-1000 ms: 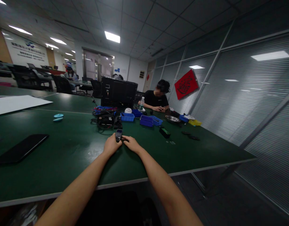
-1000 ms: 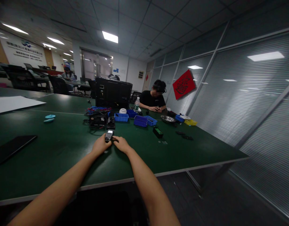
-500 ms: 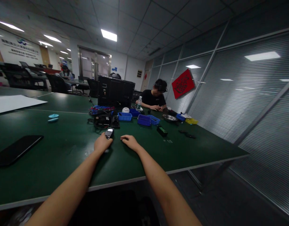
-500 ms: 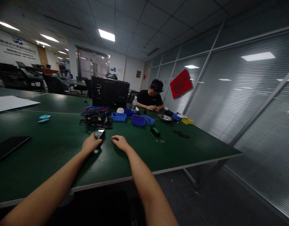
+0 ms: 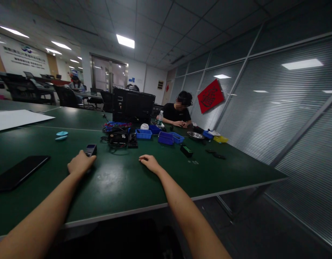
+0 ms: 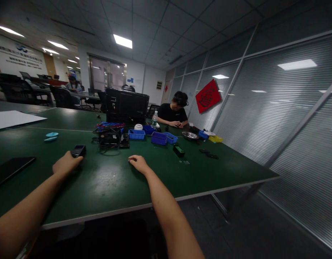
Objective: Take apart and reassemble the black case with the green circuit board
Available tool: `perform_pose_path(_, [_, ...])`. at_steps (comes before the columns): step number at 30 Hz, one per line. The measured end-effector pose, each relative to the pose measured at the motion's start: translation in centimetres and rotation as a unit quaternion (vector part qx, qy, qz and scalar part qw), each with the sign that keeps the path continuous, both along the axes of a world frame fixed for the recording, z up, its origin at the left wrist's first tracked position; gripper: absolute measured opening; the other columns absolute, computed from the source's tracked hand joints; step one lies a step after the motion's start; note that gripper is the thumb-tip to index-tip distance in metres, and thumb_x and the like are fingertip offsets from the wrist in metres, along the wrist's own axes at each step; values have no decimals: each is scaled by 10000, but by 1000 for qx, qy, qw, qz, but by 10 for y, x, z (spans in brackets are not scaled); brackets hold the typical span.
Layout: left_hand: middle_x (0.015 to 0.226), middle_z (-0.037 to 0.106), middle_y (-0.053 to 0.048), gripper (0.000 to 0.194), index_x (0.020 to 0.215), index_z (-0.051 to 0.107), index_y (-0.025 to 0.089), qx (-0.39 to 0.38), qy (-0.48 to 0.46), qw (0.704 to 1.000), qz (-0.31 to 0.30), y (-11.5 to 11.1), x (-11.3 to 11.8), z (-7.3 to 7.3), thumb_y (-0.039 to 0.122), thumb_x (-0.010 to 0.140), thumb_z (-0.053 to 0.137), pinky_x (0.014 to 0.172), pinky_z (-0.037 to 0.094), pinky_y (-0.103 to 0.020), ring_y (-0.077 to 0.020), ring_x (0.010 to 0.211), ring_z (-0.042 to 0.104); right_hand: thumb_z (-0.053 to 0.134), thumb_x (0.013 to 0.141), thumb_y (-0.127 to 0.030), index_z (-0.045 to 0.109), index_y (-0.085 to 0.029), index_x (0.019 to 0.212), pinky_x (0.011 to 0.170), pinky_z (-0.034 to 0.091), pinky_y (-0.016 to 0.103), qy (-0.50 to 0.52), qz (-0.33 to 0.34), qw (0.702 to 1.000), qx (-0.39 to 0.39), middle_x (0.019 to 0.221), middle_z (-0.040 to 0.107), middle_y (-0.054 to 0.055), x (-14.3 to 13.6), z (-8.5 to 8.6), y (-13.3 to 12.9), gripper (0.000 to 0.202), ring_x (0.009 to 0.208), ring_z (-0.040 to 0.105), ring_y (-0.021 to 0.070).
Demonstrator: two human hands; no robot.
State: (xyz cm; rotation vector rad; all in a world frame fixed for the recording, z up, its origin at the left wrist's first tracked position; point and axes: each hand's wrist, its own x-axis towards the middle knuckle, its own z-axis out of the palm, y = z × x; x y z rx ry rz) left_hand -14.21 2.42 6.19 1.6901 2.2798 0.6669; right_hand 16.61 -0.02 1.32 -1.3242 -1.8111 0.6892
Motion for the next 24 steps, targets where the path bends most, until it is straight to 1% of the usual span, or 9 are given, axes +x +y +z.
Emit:
perform_pose_path(3, [1065,585,-171,569,1094,428,107,-57,47,995,68,-4,-23,4,512,694,446,724,449,-406,-319,967,549,519,755,-169,629,-183,960,824,449,287,-2,0,1000,4,930,663,23,0,0,0,233,877,605,141])
perform_pose_path(5, [1090,573,-147,555,1096,405,125,-44,54,992,103,-5,-35,3,521,708,432,728,450,-408,-315,988,535,517,754,-164,628,-183,963,829,447,296,2,4,1000,6,923,664,25,0,-2,1,237,874,607,144])
perform_pose_path(8, [1089,564,-139,532,1094,366,149,2,34,990,139,-5,-47,-1,514,713,431,694,457,-435,-344,986,525,517,751,-162,627,-183,960,826,450,302,12,10,1000,7,918,665,27,0,-4,3,237,870,610,147])
perform_pose_path(13, [1100,547,-149,579,1132,304,139,35,5,985,167,-3,-53,-6,484,695,464,685,458,-457,-377,982,518,522,749,-174,630,-186,945,821,452,301,14,10,1000,14,914,665,25,1,-5,4,224,865,609,146])
perform_pose_path(15, [1066,571,-125,555,1122,329,152,31,19,988,150,-2,-52,-8,478,695,467,680,455,-451,-373,965,530,524,748,-180,631,-182,944,818,452,298,14,8,1000,17,910,665,28,0,-6,4,224,861,609,147])
perform_pose_path(17, [1025,594,-113,504,1093,374,169,19,42,993,113,-1,-49,-8,496,713,435,663,454,-438,-366,946,544,524,747,-180,632,-177,943,816,453,294,12,2,1000,19,908,665,30,0,-6,4,224,859,608,146])
perform_pose_path(19, [1002,602,-138,479,1062,414,159,7,65,996,67,-2,-41,-8,508,735,396,654,454,-408,-349,929,560,523,747,-175,631,-181,942,816,453,290,4,-4,1000,18,909,664,25,-1,-6,4,223,859,607,142])
perform_pose_path(22, [968,610,-182,483,1039,450,107,0,83,997,2,-5,-20,-5,479,737,396,655,453,-360,-314,884,587,527,748,-180,632,-189,941,815,454,290,-9,-8,1000,16,914,662,20,-1,-5,4,219,863,606,141])
perform_pose_path(24, [941,621,-183,475,1038,463,97,7,91,995,-47,-8,-2,-5,458,737,395,653,451,-346,-293,841,600,529,749,-184,632,-183,942,813,455,288,-9,-5,1000,20,915,662,25,-1,-4,4,219,863,606,143])
